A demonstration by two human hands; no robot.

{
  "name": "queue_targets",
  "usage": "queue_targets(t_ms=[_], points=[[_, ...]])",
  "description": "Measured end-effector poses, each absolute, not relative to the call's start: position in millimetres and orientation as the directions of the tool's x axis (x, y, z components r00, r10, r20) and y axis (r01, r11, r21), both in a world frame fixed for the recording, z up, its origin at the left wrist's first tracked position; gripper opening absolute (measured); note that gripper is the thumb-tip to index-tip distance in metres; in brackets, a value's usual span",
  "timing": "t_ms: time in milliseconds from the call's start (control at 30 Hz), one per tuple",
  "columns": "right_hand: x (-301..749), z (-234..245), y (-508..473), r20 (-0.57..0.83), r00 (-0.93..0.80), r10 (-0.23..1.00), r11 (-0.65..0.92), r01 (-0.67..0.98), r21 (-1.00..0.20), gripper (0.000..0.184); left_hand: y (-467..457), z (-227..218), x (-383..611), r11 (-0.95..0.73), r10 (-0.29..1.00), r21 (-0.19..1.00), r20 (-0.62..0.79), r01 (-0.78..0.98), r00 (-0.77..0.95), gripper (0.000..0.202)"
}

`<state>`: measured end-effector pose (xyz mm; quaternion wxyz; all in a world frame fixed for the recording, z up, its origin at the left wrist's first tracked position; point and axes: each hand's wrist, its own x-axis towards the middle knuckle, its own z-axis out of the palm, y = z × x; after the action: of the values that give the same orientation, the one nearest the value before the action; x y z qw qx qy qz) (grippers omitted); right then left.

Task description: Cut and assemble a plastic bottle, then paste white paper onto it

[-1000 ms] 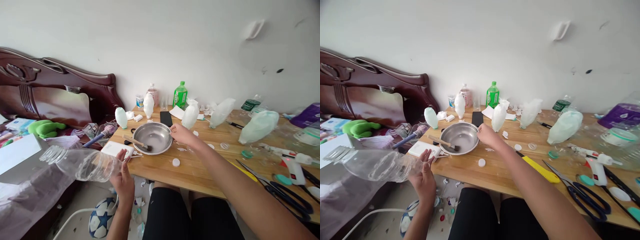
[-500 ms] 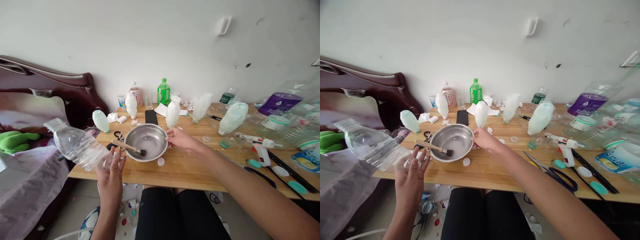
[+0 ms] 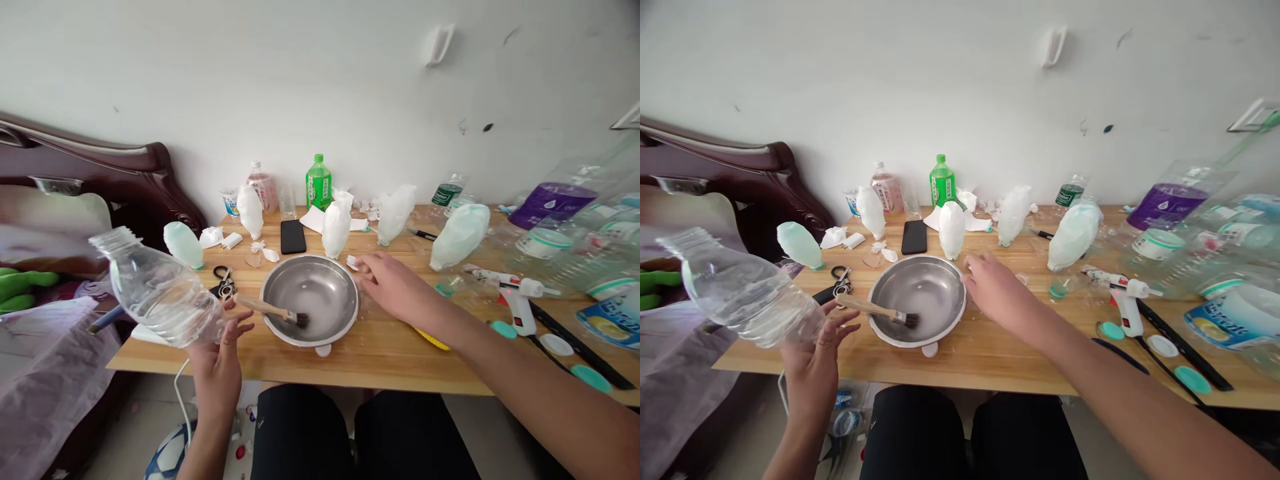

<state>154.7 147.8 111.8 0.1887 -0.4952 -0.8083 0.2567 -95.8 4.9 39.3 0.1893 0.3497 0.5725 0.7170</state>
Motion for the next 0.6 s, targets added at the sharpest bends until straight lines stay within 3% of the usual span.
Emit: queue_targets(t_ms=[67, 233, 367, 500, 600], points=[[135, 128, 132, 0.223, -0.508, 0.832, 0.547, 0.687, -0.479, 0.020, 17, 40, -99, -0.332, 0.614, 0.938, 0.297, 0.102, -0.731, 0.022], [47, 140, 109, 0.189, -0.816, 0.546, 0.804, 0.446, -0.394, 0.037, 50, 40, -107, -0.506, 0.537, 0.844, 0.149, -0.176, -0.831, 0.034], [5, 133, 119, 0.222, -0.867, 0.445, 0.872, 0.363, -0.329, 0.015, 69, 39, -107, -0.488, 0.490, 0.856, 0.106, -0.171, -0.865, 0.034], [28, 146, 131, 0.169, -0.822, 0.544, 0.811, 0.463, -0.357, 0.014, 78, 43, -104, -0.433, 0.615, 0.865, 0.077, -0.255, -0.784, 0.030], [66, 151, 130, 0.101, -0.701, 0.706, 0.646, 0.578, -0.499, 0.012, 80, 48, -106, -0.390, 0.686, 0.882, 0.086, -0.265, -0.722, 0.028]])
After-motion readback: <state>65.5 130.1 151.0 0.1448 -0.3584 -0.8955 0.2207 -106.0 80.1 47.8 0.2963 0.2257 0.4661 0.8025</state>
